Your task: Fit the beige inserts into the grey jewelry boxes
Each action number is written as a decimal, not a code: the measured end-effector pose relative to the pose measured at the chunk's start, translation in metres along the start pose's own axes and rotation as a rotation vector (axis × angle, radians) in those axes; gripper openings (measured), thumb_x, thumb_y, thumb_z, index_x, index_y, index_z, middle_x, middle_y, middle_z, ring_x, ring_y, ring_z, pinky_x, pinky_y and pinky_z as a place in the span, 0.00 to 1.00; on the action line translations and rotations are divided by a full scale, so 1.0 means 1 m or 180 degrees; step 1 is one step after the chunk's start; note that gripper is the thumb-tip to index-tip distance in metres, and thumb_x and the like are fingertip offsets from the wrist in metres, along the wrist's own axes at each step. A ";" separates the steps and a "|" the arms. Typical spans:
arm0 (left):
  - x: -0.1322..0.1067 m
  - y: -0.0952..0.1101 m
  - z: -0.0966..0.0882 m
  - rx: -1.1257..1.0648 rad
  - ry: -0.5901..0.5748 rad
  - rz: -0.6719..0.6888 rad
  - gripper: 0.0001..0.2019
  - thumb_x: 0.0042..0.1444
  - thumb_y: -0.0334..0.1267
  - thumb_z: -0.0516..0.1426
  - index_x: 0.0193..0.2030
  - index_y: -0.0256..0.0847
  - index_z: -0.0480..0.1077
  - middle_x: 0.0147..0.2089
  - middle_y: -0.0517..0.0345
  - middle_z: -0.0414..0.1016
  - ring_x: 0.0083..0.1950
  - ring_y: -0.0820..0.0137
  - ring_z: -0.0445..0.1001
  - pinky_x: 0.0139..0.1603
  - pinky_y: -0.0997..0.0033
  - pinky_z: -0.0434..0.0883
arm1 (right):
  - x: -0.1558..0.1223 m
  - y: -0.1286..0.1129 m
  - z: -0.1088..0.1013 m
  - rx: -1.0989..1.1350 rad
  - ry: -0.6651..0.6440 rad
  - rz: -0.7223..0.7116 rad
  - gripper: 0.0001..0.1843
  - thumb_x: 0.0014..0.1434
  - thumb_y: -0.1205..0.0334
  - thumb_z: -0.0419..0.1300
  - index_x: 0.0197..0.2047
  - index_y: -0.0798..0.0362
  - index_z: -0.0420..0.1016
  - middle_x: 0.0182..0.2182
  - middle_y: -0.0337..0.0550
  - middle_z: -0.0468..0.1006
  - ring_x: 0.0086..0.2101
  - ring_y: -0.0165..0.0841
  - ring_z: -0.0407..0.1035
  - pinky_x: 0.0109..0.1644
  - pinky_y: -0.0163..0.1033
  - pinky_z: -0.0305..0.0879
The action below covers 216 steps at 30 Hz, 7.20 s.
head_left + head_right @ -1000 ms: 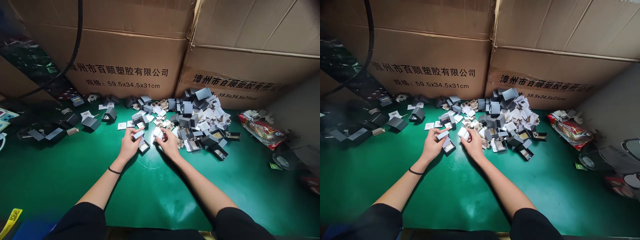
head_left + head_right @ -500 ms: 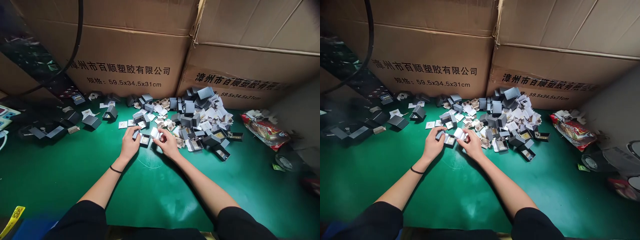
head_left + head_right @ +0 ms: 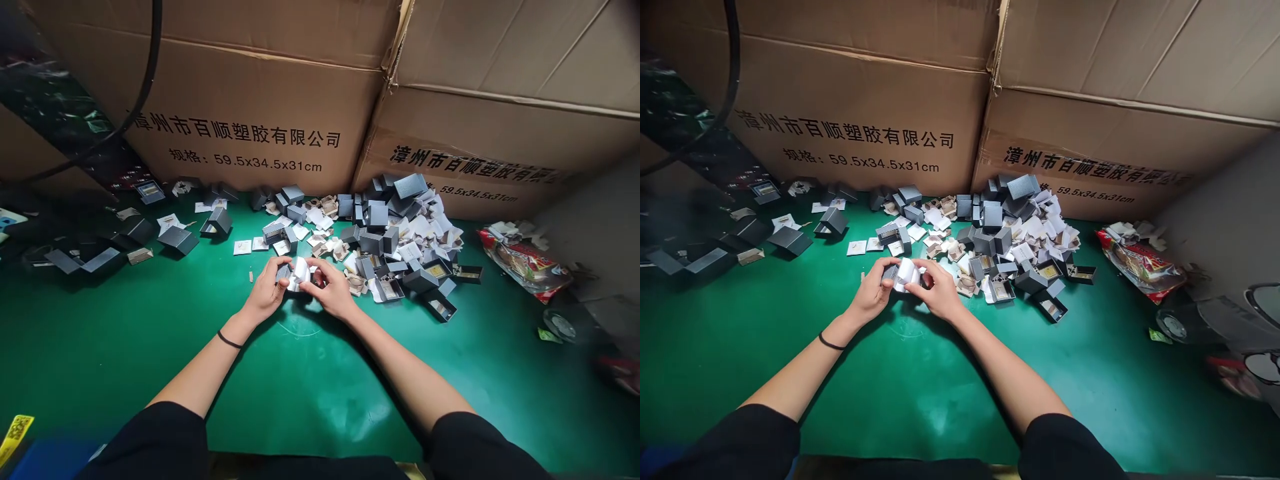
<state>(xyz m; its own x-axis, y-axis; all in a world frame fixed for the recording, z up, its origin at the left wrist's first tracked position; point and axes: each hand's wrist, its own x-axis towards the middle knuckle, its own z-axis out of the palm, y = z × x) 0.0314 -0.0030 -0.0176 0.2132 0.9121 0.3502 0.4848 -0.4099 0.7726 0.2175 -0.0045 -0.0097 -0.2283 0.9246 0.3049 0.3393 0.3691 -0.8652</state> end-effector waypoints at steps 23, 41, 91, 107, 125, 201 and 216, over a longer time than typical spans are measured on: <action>-0.001 -0.001 -0.003 0.0151 0.0069 -0.0118 0.35 0.55 0.69 0.44 0.49 0.40 0.70 0.48 0.46 0.74 0.52 0.58 0.71 0.55 0.63 0.67 | 0.000 0.008 0.002 -0.0446 -0.0518 -0.0298 0.21 0.57 0.55 0.63 0.53 0.51 0.71 0.44 0.48 0.76 0.34 0.33 0.67 0.38 0.39 0.67; -0.002 -0.008 -0.003 0.0085 -0.0081 0.0215 0.31 0.56 0.66 0.48 0.49 0.41 0.70 0.49 0.47 0.73 0.52 0.59 0.71 0.56 0.60 0.67 | 0.003 0.013 -0.005 -0.0585 -0.0809 -0.0727 0.24 0.55 0.55 0.66 0.55 0.49 0.71 0.46 0.49 0.76 0.44 0.38 0.69 0.42 0.41 0.69; 0.000 -0.003 -0.011 0.0232 -0.0029 0.0294 0.32 0.57 0.66 0.46 0.48 0.39 0.71 0.44 0.49 0.76 0.46 0.63 0.74 0.48 0.66 0.69 | -0.013 0.011 -0.008 -0.1742 -0.0489 -0.1699 0.11 0.65 0.59 0.54 0.41 0.49 0.78 0.42 0.43 0.81 0.44 0.38 0.68 0.49 0.46 0.64; 0.001 0.002 -0.007 0.0059 0.0155 0.0193 0.30 0.55 0.65 0.51 0.47 0.40 0.75 0.46 0.47 0.78 0.48 0.61 0.75 0.50 0.64 0.71 | -0.001 0.009 0.027 -0.0840 -0.0087 -0.0550 0.16 0.54 0.57 0.64 0.45 0.52 0.71 0.42 0.46 0.77 0.44 0.39 0.69 0.48 0.44 0.68; 0.006 -0.007 -0.013 -0.0258 -0.0257 0.0329 0.29 0.56 0.61 0.54 0.52 0.39 0.75 0.47 0.45 0.77 0.48 0.60 0.75 0.51 0.63 0.71 | 0.008 0.005 -0.001 -0.1139 -0.0709 -0.1198 0.11 0.57 0.60 0.64 0.44 0.52 0.76 0.41 0.47 0.78 0.43 0.37 0.69 0.51 0.43 0.66; 0.002 0.023 -0.030 0.0472 -0.0984 -0.0621 0.29 0.55 0.55 0.55 0.58 0.37 0.69 0.47 0.50 0.79 0.42 0.59 0.78 0.46 0.63 0.72 | 0.004 0.004 0.026 -0.1772 -0.0261 -0.0881 0.06 0.61 0.62 0.57 0.32 0.54 0.69 0.35 0.47 0.74 0.39 0.38 0.62 0.44 0.41 0.62; -0.002 0.040 -0.003 -0.0503 -0.0175 -0.0627 0.28 0.58 0.58 0.53 0.55 0.37 0.69 0.53 0.45 0.74 0.53 0.58 0.72 0.55 0.60 0.68 | -0.008 -0.010 0.010 0.0715 -0.0076 0.0620 0.18 0.55 0.49 0.56 0.41 0.54 0.69 0.17 0.30 0.62 0.20 0.27 0.56 0.28 0.34 0.53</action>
<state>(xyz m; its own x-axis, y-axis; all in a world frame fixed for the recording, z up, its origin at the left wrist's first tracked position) 0.0475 -0.0215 0.0147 0.1757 0.9716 0.1587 0.3840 -0.2160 0.8977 0.2071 -0.0161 -0.0076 -0.2010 0.9725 0.1174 0.1690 0.1525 -0.9737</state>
